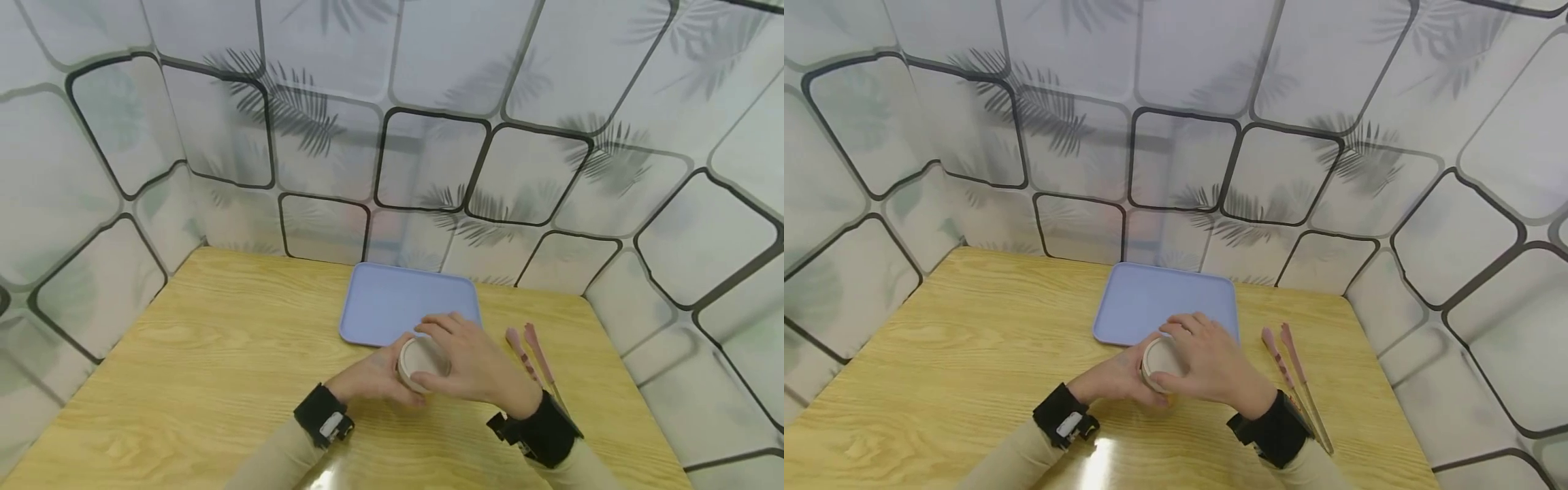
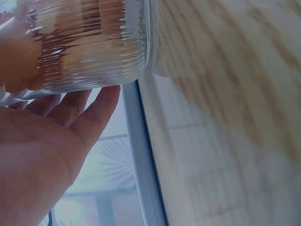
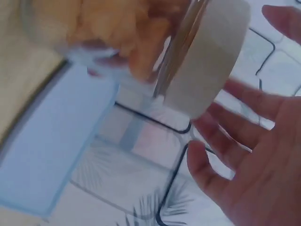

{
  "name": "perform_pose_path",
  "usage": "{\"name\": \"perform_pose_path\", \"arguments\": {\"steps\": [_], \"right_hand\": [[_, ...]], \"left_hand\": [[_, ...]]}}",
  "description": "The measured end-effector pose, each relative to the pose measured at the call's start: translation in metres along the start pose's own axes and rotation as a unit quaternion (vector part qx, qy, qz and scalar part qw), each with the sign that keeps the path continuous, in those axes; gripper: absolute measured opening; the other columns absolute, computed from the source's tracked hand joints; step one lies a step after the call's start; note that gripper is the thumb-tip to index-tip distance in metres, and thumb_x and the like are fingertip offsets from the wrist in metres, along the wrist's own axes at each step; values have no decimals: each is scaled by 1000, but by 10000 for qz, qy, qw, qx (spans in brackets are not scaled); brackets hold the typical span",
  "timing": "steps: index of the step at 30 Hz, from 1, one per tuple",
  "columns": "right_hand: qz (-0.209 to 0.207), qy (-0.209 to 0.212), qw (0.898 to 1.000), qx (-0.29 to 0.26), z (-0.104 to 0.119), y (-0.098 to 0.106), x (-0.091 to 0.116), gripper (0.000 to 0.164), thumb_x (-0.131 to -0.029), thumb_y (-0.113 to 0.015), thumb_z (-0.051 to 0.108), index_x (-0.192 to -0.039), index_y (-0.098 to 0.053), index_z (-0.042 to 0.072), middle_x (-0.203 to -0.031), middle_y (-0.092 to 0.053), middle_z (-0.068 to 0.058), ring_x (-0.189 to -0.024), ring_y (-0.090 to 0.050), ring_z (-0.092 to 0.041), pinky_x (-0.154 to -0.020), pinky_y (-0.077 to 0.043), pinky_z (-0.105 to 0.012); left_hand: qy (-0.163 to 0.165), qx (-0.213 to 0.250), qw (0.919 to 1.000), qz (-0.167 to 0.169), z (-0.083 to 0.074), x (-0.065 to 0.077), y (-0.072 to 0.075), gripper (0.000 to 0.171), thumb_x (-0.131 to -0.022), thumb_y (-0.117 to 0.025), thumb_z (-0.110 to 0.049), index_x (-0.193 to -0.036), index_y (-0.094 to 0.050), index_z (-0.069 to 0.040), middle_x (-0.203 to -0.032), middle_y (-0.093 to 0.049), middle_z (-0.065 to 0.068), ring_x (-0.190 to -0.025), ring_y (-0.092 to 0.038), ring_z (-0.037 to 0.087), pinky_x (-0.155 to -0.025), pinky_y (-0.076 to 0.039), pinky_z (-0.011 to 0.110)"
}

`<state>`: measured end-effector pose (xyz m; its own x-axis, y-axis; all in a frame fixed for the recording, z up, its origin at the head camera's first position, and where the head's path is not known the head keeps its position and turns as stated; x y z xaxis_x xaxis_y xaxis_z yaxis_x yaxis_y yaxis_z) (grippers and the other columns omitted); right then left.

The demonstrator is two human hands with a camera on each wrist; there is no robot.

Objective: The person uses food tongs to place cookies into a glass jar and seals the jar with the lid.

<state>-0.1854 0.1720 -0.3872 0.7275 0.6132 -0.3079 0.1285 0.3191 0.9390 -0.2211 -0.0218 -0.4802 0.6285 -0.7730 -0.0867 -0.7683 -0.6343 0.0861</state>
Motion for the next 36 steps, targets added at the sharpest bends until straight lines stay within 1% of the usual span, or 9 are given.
{"name": "perform_pose_path", "arguments": {"steps": [3,6,11,14,19,21,26,31,36], "right_hand": [[-88,580,9980,-238,-4,-3,0,45,-91,-74,41,-126,-68,14,-121,-68,-2,-107,-61,-20,-84,-55,-38],[-252,750,9968,-126,-4,-7,3,44,-93,-71,47,-124,-68,15,-118,-67,-1,-104,-60,-19,-79,-55,-35],[-242,284,9993,99,2,-12,6,61,-87,-71,60,-129,-67,16,-114,-66,-2,-100,-61,-20,-75,-54,-35],[-264,-44,9986,457,4,-15,4,62,-88,-66,66,-125,-68,16,-108,-67,-3,-95,-62,-21,-72,-54,-34],[-123,430,9989,-169,-2,-17,4,60,-93,-64,58,-134,-64,15,-126,-65,-3,-105,-61,-20,-80,-54,-35],[-160,472,9978,-444,-2,-19,5,59,-93,-67,55,-136,-63,15,-125,-65,-2,-105,-61,-18,-78,-54,-33],[-441,34,9988,-220,4,-25,7,61,-91,-64,64,-131,-66,17,-116,-66,-2,-102,-62,-19,-75,-55,-34],[-392,491,9973,-383,2,-21,9,60,-93,-66,55,-137,-62,13,-128,-65,-4,-112,-59,-21,-88,-54,-43],[-495,510,9975,12,1,-17,10,65,-91,-68,59,-135,-62,13,-123,-67,-4,-107,-61,-21,-86,-54,-41]], "left_hand": [[-20,-95,10000,-12,0,-1,0,96,-77,-86,-8,-154,-29,-21,-146,-50,1,-128,-53,13,-110,-42,29],[3,-132,9999,-20,1,-1,-1,93,-78,-86,-9,-152,-31,-20,-145,-50,4,-129,-53,16,-109,-44,31],[212,-128,9997,-37,1,-2,-3,104,-79,-87,-8,-159,-21,-22,-149,-48,2,-131,-50,14,-108,-44,29],[375,-159,9991,-109,0,-2,-2,105,-78,-88,-7,-158,-23,-23,-145,-51,2,-128,-53,15,-105,-46,30],[354,-316,9988,-101,-2,-1,0,108,-78,-88,-11,-161,-18,-20,-150,-48,2,-131,-51,13,-109,-42,29],[380,-256,9989,-92,-1,1,1,109,-79,-87,-10,-161,-16,-18,-150,-48,3,-131,-51,13,-109,-42,28],[474,-259,9985,-95,0,4,3,108,-79,-87,-10,-161,-17,-18,-147,-50,4,-128,-53,16,-104,-47,28],[294,-113,9995,101,2,1,2,108,-81,-84,-11,-162,-13,-19,-152,-44,6,-132,-49,16,-106,-46,29],[247,37,9996,135,3,-2,2,109,-81,-86,-10,-162,-14,-24,-153,-42,6,-133,-48,16,-107,-45,30]]}}
Point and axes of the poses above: each hand's wrist, its own x-axis away from the middle knuckle, its own y-axis out of the back of the hand, z = x × y, the point moved 1 cm from there along -x, towards the middle knuckle
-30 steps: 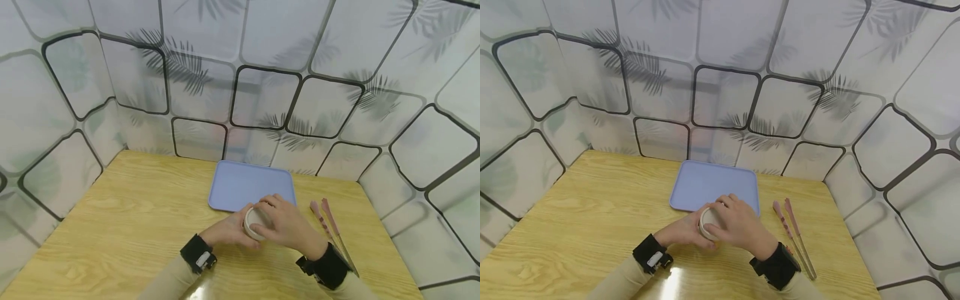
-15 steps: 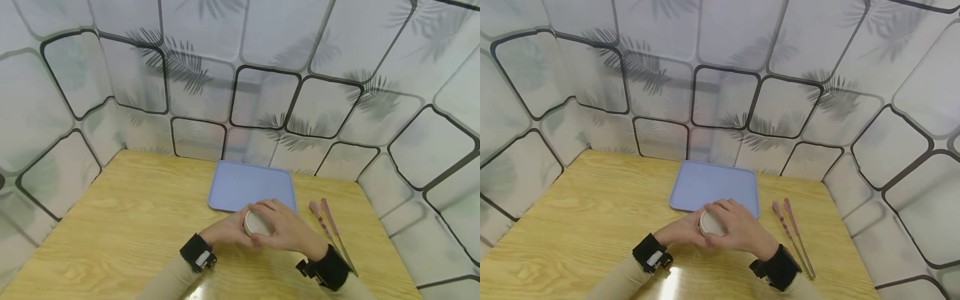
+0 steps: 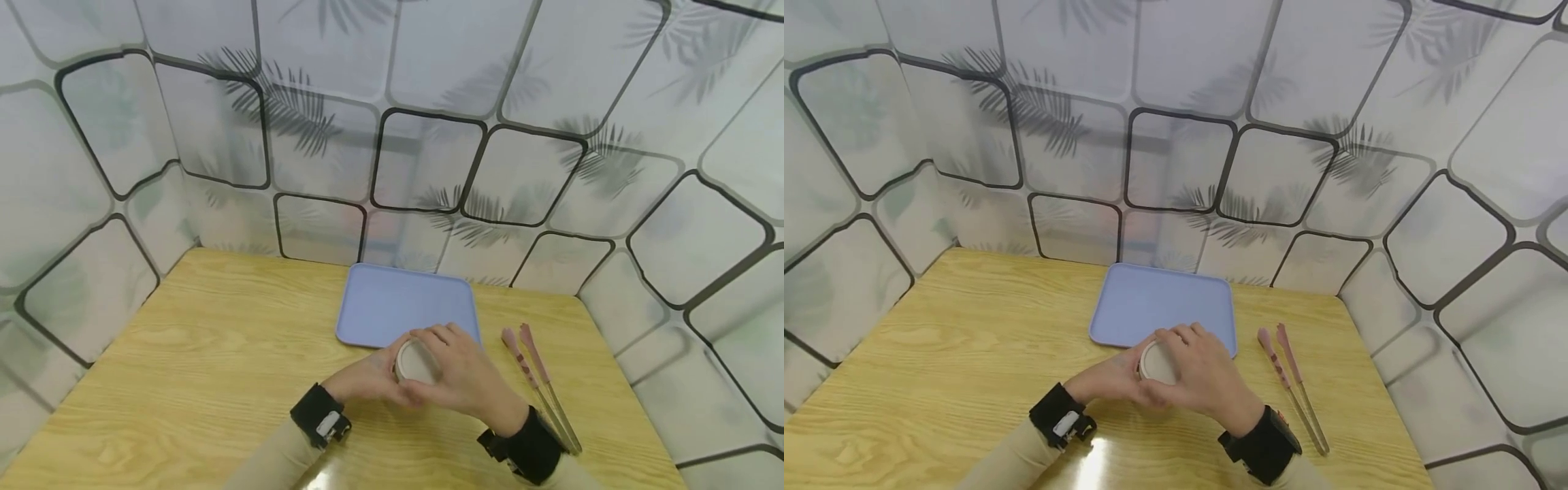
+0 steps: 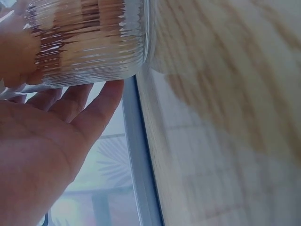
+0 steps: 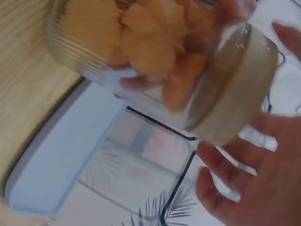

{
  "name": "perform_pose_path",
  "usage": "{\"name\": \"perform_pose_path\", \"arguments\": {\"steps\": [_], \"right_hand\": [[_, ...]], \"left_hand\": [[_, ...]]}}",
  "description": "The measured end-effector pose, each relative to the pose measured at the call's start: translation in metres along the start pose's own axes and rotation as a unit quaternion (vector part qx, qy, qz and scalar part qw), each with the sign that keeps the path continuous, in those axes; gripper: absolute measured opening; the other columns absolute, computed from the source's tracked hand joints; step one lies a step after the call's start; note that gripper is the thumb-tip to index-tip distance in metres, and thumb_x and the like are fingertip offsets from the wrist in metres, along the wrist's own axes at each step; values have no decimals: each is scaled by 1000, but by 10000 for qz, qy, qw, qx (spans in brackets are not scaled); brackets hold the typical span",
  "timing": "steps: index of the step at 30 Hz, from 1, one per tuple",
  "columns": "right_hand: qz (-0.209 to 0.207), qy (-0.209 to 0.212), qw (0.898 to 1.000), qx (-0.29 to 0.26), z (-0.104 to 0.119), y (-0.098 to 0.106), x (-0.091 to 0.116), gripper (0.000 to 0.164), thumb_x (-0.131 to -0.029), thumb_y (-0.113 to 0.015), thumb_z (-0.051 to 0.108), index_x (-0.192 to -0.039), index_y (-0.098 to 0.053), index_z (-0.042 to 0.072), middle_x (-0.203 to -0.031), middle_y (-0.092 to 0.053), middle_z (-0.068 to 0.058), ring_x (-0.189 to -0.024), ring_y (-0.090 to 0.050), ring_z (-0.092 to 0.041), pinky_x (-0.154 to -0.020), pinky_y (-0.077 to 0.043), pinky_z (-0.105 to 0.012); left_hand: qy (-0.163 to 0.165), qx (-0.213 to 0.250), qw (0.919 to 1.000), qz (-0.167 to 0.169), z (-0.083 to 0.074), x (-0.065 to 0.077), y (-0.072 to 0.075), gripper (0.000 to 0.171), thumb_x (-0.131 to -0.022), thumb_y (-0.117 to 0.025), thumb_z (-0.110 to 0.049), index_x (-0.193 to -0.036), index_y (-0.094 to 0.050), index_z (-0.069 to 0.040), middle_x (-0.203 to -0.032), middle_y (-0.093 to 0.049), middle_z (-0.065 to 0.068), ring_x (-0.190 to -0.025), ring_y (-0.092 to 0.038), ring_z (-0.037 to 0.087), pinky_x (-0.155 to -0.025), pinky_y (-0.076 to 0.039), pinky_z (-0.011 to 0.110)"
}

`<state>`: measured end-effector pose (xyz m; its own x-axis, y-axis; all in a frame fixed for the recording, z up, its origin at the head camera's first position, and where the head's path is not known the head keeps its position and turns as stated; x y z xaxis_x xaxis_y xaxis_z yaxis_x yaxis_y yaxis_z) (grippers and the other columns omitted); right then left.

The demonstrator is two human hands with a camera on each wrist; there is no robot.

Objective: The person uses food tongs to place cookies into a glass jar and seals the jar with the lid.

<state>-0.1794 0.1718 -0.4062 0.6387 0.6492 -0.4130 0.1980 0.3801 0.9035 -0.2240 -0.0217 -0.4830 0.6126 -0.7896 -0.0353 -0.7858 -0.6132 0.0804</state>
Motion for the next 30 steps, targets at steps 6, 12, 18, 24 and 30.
{"name": "perform_pose_path", "arguments": {"steps": [6,12,18,24,30], "right_hand": [[139,252,9994,-168,0,2,1,60,-95,-67,50,-140,-59,12,-130,-65,-6,-113,-59,-23,-93,-52,-43],[145,206,9996,-128,-2,1,1,59,-98,-60,52,-142,-58,13,-132,-62,-10,-114,-58,-27,-88,-54,-42],[192,55,9998,40,0,0,-1,65,-97,-60,58,-143,-57,11,-122,-65,-6,-107,-59,-23,-85,-54,-39],[418,324,9978,-402,-3,3,-2,61,-94,-67,45,-143,-56,10,-136,-63,-9,-119,-57,-26,-95,-52,-44],[371,434,9983,-96,-3,1,-7,63,-94,-64,51,-143,-56,12,-133,-65,-7,-111,-60,-24,-88,-54,-40]], "left_hand": [[-103,-215,9997,-104,0,-1,-1,103,-80,-86,-12,-159,-20,-18,-150,-45,6,-132,-50,18,-108,-45,31],[-176,-244,9990,-322,-2,-2,-4,101,-79,-86,-9,-158,-24,-14,-152,-45,7,-134,-49,18,-110,-42,30],[-101,-231,9992,-305,-2,0,-1,106,-78,-87,-6,-160,-21,-19,-154,-45,7,-136,-48,19,-111,-43,30],[-170,-314,9993,-59,0,-2,2,105,-82,-84,-14,-162,-16,-19,-156,-41,6,-136,-48,18,-112,-42,30],[-20,-448,9988,-170,1,1,5,100,-81,-86,-13,-160,-26,-14,-151,-48,8,-131,-51,19,-109,-43,32]]}}
Point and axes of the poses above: each hand's wrist, its own x-axis away from the middle knuckle, its own y-axis out of the back of the hand, z = x × y, the point moved 1 cm from there along -x, towards the middle knuckle
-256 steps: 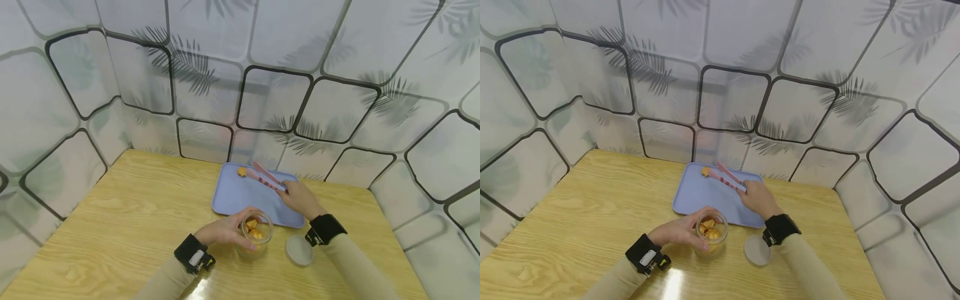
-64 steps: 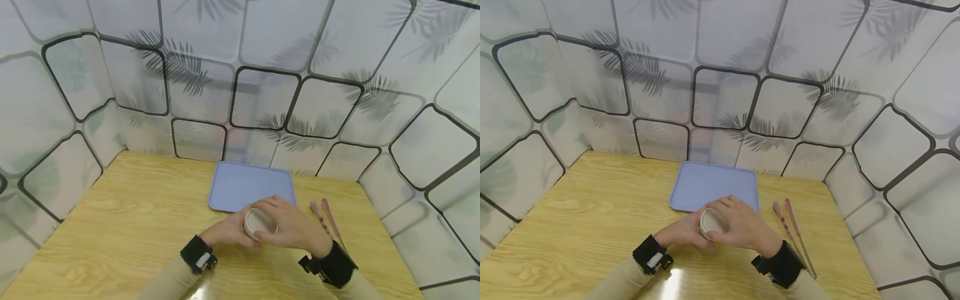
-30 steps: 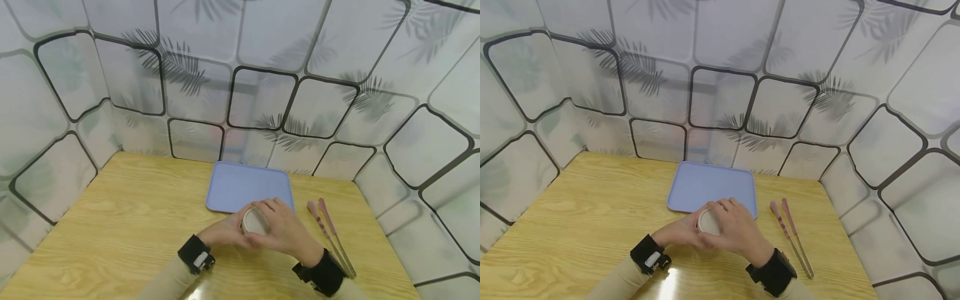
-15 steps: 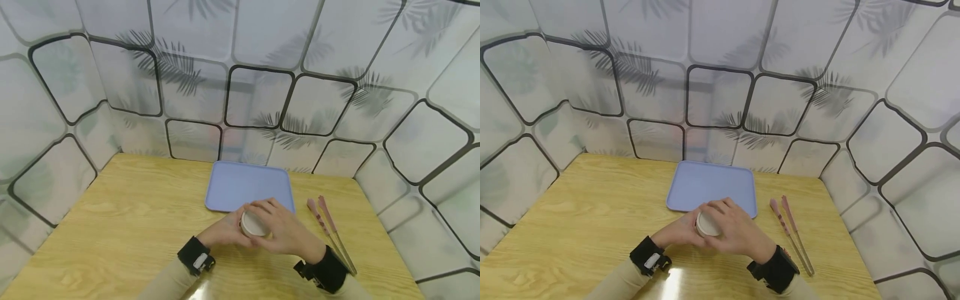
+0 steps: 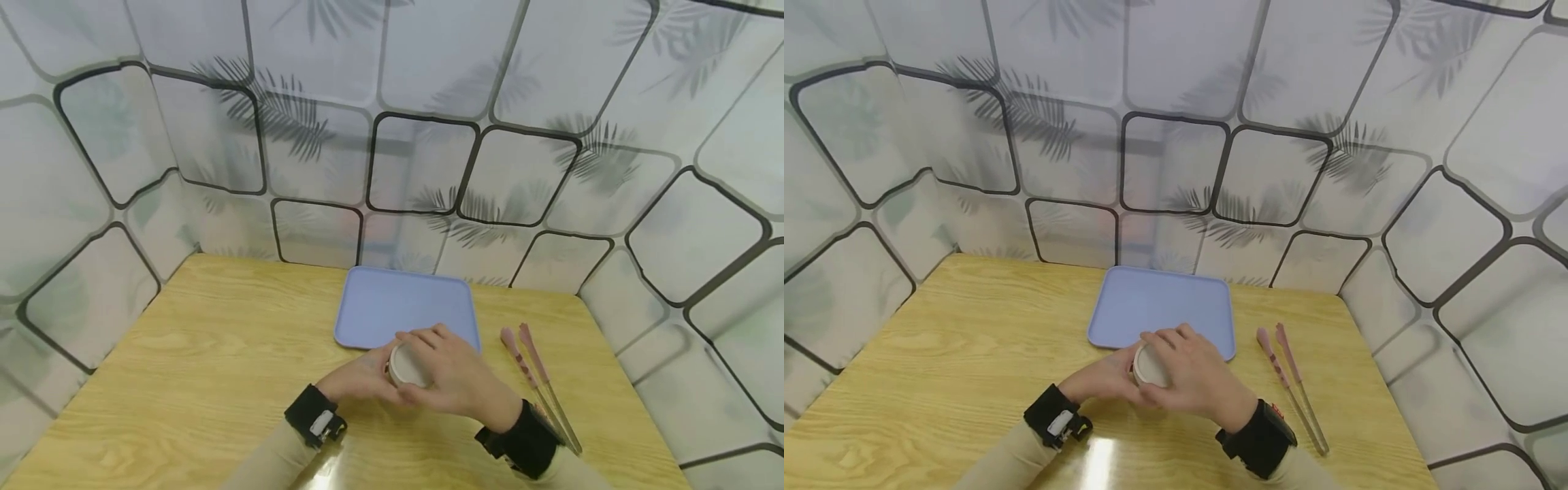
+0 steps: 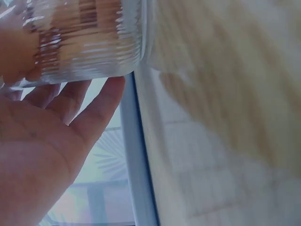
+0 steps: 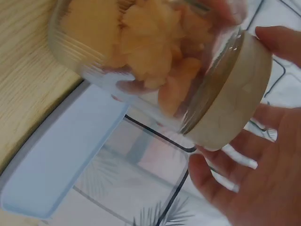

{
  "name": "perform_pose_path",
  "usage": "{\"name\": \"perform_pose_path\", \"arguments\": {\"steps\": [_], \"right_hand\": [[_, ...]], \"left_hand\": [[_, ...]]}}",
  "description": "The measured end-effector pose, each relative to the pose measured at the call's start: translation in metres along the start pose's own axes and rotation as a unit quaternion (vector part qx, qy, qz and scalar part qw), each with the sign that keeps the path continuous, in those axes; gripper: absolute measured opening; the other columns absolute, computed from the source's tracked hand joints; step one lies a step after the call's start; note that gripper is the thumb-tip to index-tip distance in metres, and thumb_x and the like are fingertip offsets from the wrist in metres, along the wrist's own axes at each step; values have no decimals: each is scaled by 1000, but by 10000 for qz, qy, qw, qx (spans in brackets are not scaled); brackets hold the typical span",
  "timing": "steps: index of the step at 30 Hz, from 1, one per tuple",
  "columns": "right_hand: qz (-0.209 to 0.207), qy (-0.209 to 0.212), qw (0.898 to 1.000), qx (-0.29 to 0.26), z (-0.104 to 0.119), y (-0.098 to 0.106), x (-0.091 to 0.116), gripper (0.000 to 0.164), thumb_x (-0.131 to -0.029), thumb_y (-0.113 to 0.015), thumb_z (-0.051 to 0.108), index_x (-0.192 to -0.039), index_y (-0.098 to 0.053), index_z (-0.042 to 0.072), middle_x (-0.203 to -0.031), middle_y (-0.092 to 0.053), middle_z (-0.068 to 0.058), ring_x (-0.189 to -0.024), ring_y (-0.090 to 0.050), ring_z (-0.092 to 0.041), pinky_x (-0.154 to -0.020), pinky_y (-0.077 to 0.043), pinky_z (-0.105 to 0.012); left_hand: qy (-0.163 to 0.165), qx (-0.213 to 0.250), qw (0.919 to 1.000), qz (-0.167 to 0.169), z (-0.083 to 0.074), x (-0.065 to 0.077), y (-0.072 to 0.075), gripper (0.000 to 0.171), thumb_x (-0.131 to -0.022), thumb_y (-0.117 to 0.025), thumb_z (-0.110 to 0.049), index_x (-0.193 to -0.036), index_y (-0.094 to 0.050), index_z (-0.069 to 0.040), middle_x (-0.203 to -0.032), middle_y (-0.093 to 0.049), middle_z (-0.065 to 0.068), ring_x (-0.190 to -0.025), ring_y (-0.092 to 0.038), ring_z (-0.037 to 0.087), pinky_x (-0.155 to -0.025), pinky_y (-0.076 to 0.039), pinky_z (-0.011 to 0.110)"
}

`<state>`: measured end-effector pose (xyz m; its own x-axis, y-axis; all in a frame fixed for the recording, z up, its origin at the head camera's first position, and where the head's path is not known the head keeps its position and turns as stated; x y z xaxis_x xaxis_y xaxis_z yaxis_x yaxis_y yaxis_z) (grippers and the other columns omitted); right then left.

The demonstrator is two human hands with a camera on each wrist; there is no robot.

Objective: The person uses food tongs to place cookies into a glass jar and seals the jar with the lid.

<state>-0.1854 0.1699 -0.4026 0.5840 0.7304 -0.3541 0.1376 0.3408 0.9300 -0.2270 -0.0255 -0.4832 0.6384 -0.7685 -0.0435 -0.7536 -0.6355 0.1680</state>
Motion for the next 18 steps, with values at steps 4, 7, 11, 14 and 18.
{"name": "perform_pose_path", "arguments": {"steps": [4,7,11,14,18], "right_hand": [[21,62,9999,-141,1,-6,0,57,-98,-59,52,-142,-57,14,-133,-62,-9,-111,-58,-25,-86,-55,-40],[-229,178,9994,-189,2,-12,2,55,-102,-53,52,-140,-57,12,-128,-63,-10,-103,-56,-23,-81,-53,-36],[-548,253,9981,-100,6,-20,2,58,-105,-48,52,-143,-55,9,-128,-63,-12,-95,-52,-22,-76,-49,-31],[-575,268,9979,-110,7,-23,2,59,-105,-49,52,-144,-53,9,-132,-62,-12,-95,-52,-22,-77,-50,-32],[-154,126,9968,-780,0,-20,0,61,-103,-52,53,-148,-51,11,-142,-58,-12,-115,-56,-26,-91,-54,-43]], "left_hand": [[12,-209,9997,-91,0,2,2,94,-79,-86,-12,-157,-35,-13,-148,-52,6,-129,-53,17,-109,-43,30],[-30,-366,9991,-224,-1,5,3,88,-76,-89,-14,-152,-43,-13,-140,-58,4,-123,-57,15,-105,-46,29],[-86,-607,9966,-544,-3,9,3,83,-72,-92,-15,-144,-52,-11,-130,-66,3,-116,-62,15,-100,-50,28],[-39,-719,9946,-742,-5,13,2,87,-71,-93,-19,-146,-51,-10,-133,-65,2,-119,-61,16,-102,-48,30],[111,-871,9937,-692,-11,17,2,98,-72,-94,-24,-154,-41,-13,-140,-61,2,-126,-58,19,-107,-46,35]]}}
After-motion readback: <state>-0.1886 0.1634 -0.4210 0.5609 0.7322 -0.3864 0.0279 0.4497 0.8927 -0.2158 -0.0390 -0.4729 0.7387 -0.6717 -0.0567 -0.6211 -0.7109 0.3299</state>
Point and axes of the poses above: each hand's wrist, its own x-axis away from the middle knuckle, its own y-axis out of the back of the hand, z = x × y, the point moved 1 cm from there along -x, towards the middle knuckle
